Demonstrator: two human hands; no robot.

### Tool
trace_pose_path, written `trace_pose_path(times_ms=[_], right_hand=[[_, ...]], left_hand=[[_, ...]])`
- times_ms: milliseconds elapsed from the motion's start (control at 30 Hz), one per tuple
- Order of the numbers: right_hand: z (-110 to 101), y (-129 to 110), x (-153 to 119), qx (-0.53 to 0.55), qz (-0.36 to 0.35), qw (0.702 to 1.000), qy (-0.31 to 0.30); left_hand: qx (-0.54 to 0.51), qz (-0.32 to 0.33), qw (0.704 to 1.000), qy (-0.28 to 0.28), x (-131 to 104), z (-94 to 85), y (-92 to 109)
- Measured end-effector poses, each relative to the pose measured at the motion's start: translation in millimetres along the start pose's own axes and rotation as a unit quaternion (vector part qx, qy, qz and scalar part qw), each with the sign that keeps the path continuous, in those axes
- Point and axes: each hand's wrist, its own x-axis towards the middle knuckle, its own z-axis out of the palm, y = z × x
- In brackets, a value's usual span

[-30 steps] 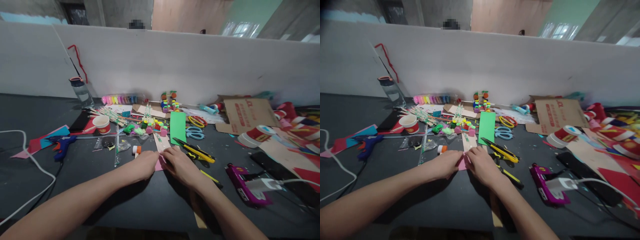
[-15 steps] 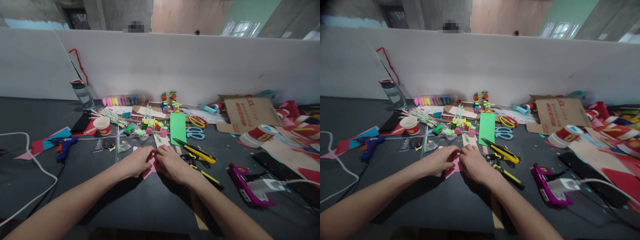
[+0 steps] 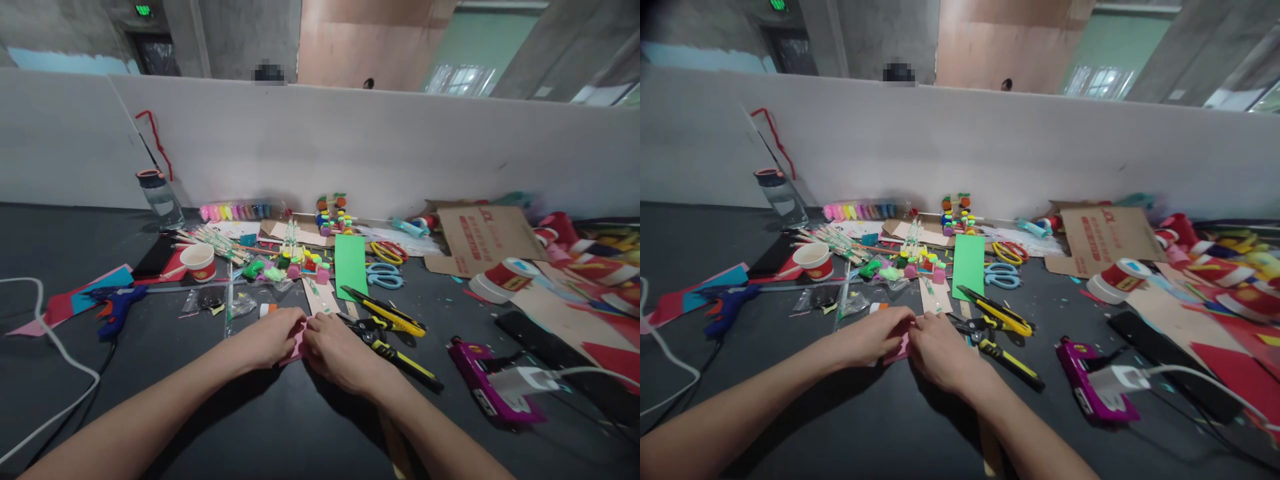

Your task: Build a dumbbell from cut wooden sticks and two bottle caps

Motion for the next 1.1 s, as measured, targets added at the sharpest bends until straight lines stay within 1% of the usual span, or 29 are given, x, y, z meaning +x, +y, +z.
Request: trace_pose_path(times_ms=[133,233,367,467,567,667,767,867,1000,1067,1100], right_hand=[[-0.7,-6.9,-12.5,0.007,-0.026,1.0,0.014],[-2.9,-12.2,-26.6,0.012,-0.03,0.999,0.027],[-15.5,-13.4,-43.7,0.043,-0.015,0.996,0.075],[-31.7,-7.2,-51.8,0.094,0.014,0.987,0.127],[-47.1,1.7,-54.3,0.146,0.055,0.975,0.159],[-58.2,8.7,-52.3,0.184,0.071,0.97,0.14],[-65.4,12.6,-47.6,0.199,0.064,0.972,0.105],[-70.2,12.8,-42.1,0.197,0.069,0.973,0.102],[-75.1,11.0,-32.8,0.193,0.077,0.973,0.102],[-76.8,18.8,-25.1,0.188,0.085,0.974,0.098],[-77.1,27.6,-20.6,0.179,0.099,0.974,0.101]], left_hand=[[0.017,0.01,1.0,0.009,-0.6,4.8,2.0],[0.021,0.018,0.999,0.021,-0.4,9.4,1.1],[-0.004,0.029,0.999,0.036,-0.2,12.1,-1.4],[-0.055,0.035,0.996,0.062,-0.9,4.9,2.1],[-0.125,0.043,0.986,0.097,-3.2,-10.8,13.4],[-0.174,0.069,0.976,0.112,-6.6,-27.0,27.8],[-0.187,0.099,0.972,0.099,-8.7,-34.6,37.7],[-0.183,0.115,0.973,0.083,-7.0,-32.9,39.5],[-0.197,0.106,0.969,0.1,-0.6,-27.5,35.0],[-0.221,0.101,0.963,0.112,2.4,-25.4,32.1],[-0.237,0.098,0.959,0.117,3.4,-24.3,30.3]])
